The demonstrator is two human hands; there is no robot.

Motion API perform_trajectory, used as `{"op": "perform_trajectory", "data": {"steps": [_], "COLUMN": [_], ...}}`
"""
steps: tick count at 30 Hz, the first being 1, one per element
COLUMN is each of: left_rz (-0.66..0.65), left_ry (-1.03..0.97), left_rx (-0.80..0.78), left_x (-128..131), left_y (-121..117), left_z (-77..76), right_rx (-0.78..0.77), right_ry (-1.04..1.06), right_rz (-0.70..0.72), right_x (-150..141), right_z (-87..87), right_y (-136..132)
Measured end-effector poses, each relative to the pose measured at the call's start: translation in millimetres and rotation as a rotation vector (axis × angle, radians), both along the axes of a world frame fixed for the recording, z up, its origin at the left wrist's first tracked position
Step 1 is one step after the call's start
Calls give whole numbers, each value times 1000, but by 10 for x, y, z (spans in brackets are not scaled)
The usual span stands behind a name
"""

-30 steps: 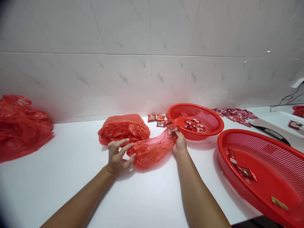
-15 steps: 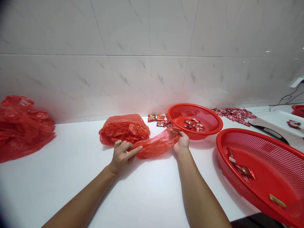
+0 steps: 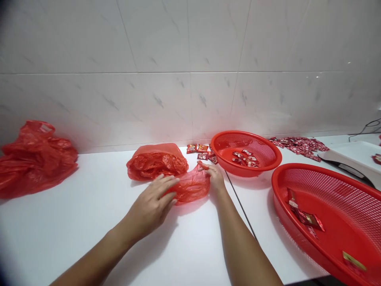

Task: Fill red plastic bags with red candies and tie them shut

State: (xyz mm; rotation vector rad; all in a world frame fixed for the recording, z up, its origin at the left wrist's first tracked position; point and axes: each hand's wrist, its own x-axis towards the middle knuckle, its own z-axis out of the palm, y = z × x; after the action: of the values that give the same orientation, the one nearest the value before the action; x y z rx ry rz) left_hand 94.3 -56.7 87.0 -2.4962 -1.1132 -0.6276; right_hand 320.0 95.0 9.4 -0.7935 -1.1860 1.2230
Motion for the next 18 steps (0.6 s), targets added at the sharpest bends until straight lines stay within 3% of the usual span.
{"op": "perform_trajectory", "data": {"steps": [2,4,7,9,12,15,18], "left_rz": [48,211,425,496,519,533,557], "left_ry": [34,91,121,137,166,185,190], "left_rx": [-192,-379,-448,-488,-556,-638,-704], "left_x": [149,242,212,105,-71,-156,-138], "left_y": [99,255,495,602,659,654,700], "left_z": [-89,-227,-379,-383,-288,-223,-272], "right_rx": [30,77,199,252,212,118,151], "right_ry": [-55,-107,-275,-391,-433,-382,-312], "right_rz": [50,98,52,-32,-117,-294,-619], "right_x": [-39,-76,-114,-120,-91,-68,-165], "right_z": [20,44,70,71,63,91,176], "right_y": [-46,-96,-148,-144,-94,-106,-297]}}
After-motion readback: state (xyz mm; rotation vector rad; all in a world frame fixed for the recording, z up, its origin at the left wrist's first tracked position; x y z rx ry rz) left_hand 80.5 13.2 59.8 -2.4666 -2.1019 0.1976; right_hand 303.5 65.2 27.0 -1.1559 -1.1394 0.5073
